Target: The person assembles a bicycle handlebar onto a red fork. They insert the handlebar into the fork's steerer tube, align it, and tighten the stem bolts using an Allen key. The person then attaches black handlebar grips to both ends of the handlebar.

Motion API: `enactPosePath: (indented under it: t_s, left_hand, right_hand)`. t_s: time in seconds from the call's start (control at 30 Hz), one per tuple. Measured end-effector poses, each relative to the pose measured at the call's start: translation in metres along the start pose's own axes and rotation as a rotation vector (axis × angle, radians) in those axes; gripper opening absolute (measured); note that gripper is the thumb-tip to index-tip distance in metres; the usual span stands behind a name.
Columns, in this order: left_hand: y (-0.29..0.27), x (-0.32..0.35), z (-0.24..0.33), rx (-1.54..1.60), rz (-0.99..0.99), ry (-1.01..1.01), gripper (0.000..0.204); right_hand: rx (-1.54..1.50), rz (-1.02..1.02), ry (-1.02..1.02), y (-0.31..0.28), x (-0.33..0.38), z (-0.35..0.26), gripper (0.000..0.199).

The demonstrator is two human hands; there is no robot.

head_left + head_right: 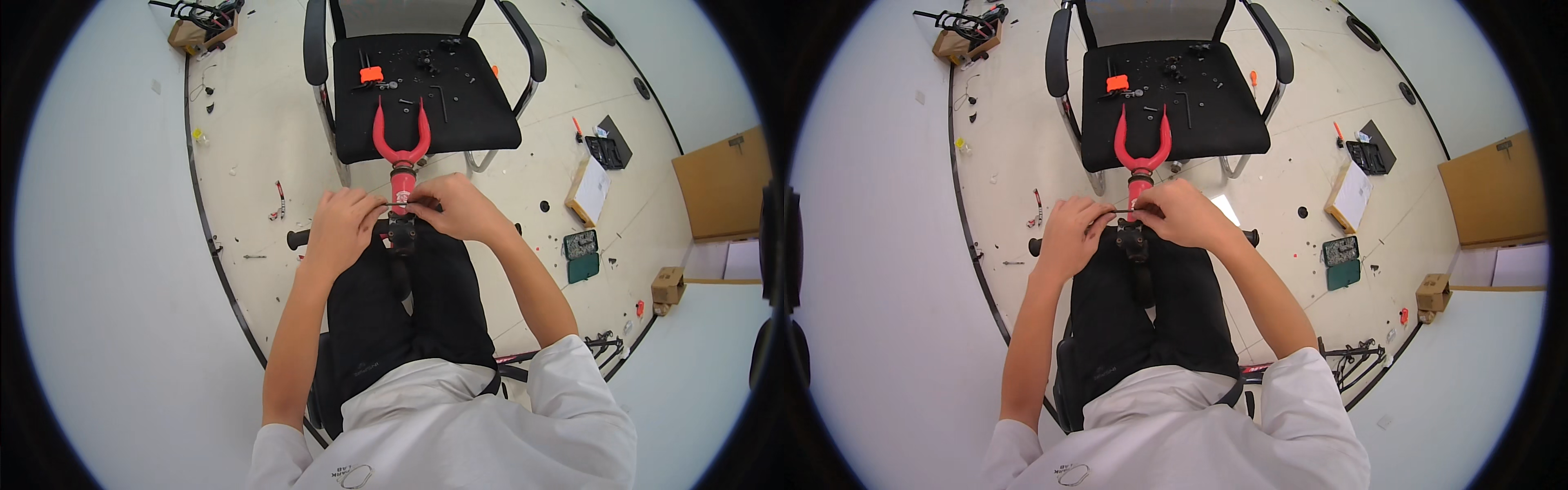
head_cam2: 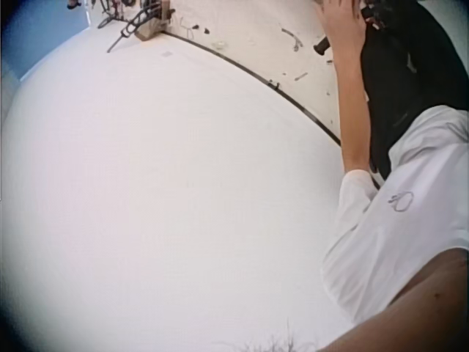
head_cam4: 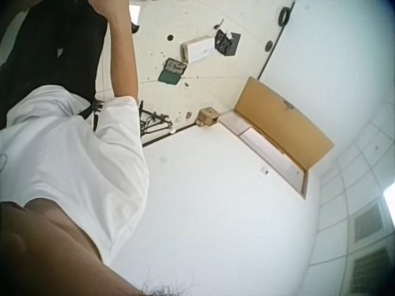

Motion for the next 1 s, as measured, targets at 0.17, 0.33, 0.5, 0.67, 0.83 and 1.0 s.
enactPosePath:
  t_s: [0.17,0.33,0.5,0.67,0.83,1.0]
  left_hand:
    - [-0.002,0.010,0.013,0.205,0.127,-0.040,0.011]
    - [0.008,0.014,0.007,0.415,0.142,-0.295,0.015]
    - [0.007,0.019,-0.001,0.486,0.042,-0.347,0.020]
    - [-0.009,0.029,0.029,0.519,0.031,-0.421,0.030]
    - [0.000,0.022,0.095,0.390,0.031,-0.008,0.040]
    - [0.013,-0.018,0.124,0.285,-0.014,0.263,0.037]
  right_hand:
    - [0.003,0.090,-0.118,0.006,0.005,0.003,0.012]
    - [-0.160,0.083,-0.046,0.009,0.004,0.014,0.013]
    - [-0.217,-0.013,0.016,0.007,0.000,0.011,0.012]
    - [-0.291,0.009,0.033,0.008,0.001,0.022,0.014]
    - [-0.305,0.011,0.074,0.014,0.003,0.028,0.015]
    - [-0.407,-0.055,0.089,0.018,-0.004,0.029,0.018]
Point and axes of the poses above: each hand's wrist, its own x-axis away from the middle knuckle, its own y-axis out of the palm, z = x × y, the point moved 6 cm from there along -x, towards the middle knuckle, and after that the axes turned 6 degrees about y, right-handed, at the moved point
